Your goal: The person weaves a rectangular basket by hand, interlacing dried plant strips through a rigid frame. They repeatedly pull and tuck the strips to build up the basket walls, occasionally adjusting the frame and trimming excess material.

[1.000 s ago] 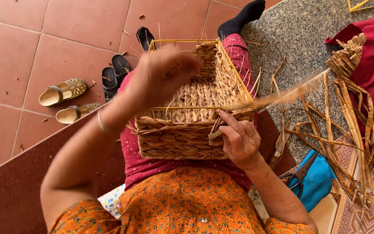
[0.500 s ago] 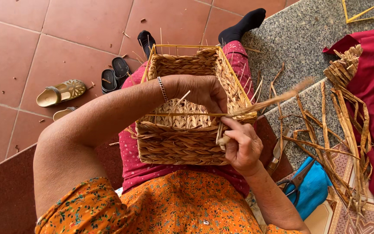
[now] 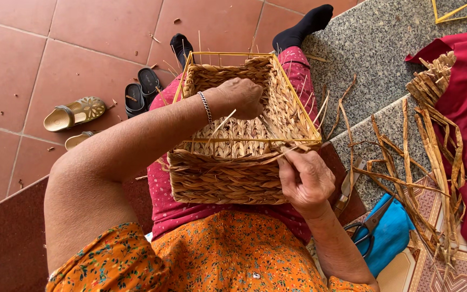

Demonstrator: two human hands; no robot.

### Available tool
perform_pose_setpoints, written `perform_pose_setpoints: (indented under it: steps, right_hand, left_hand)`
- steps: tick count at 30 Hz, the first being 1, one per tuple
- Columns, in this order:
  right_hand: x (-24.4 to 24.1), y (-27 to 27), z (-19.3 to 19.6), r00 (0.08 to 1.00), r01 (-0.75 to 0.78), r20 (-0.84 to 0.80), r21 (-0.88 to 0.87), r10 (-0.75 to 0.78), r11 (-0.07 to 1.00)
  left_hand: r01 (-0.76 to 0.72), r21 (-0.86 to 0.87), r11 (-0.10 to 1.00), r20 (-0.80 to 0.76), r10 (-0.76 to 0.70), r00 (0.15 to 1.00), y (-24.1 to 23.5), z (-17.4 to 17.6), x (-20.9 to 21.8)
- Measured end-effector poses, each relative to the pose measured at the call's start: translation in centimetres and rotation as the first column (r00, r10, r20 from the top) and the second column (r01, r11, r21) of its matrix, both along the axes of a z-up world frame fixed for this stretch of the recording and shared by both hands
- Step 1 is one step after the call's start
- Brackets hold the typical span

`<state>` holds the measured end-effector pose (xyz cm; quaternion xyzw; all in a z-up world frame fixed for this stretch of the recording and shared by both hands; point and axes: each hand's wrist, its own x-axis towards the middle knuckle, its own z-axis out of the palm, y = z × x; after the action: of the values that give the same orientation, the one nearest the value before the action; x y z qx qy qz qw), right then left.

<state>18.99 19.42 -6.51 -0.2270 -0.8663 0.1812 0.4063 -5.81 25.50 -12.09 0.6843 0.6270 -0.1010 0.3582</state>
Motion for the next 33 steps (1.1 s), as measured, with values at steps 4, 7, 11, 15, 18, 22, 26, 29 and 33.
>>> perform_pose_setpoints:
  steps: [4, 7, 11, 15, 18, 22, 26, 29, 33]
  right_hand:
    - [-0.4, 0.0, 0.4, 0.999, 0.039, -0.004, -0.032, -0.039, 0.999]
    - [-0.7, 0.1, 0.3, 0.999, 0.041, 0.017, -0.003, -0.041, 0.999]
    - [-1.0, 0.1, 0.1, 0.998, 0.016, 0.067, 0.073, -0.021, 0.997]
    - [-0.6, -0.4, 0.7, 0.986, -0.011, 0.166, 0.126, -0.010, 0.992]
    - [-0.6, -0.4, 0.9, 0.984, -0.033, 0.179, 0.163, 0.003, 0.986]
    - [-0.4, -0.6, 1.0, 0.982, -0.047, 0.188, 0.157, 0.017, 0.986]
    - [-0.5, -0.6, 1.2, 0.980, -0.045, 0.200, 0.161, 0.012, 0.986]
    - [-0.6, -0.7, 1.6, 0.970, -0.040, 0.242, 0.143, 0.004, 0.989]
    - [-0.8, -1.0, 2.0, 0.943, 0.003, 0.329, 0.152, -0.053, 0.988]
  left_hand:
    - [-0.025, -0.014, 1.000, -0.060, 0.025, 0.998, 0.4, -0.1, -0.2]
    - [0.004, -0.003, 1.000, -0.076, -0.004, 0.997, 0.4, -0.4, 0.0]
    - [0.075, -0.090, 0.993, -0.187, -0.091, 0.978, 0.2, -1.3, -0.3]
    - [-0.022, -0.097, 0.995, -0.159, 0.006, 0.987, -0.1, -1.7, -1.1]
    - [-0.040, 0.012, 0.999, -0.066, 0.041, 0.997, -0.2, -1.4, -1.5]
    - [-0.241, -0.182, 0.953, -0.034, 0.238, 0.971, -0.1, -1.2, -2.9]
    - [-0.287, -0.241, 0.927, -0.136, 0.261, 0.956, -1.5, -1.9, -4.9]
    - [-0.088, 0.015, 0.996, -0.253, 0.089, 0.963, -2.8, -2.1, -5.5]
    - [0.009, 0.465, 0.885, 0.022, -0.022, 1.000, -2.5, -1.2, -4.9]
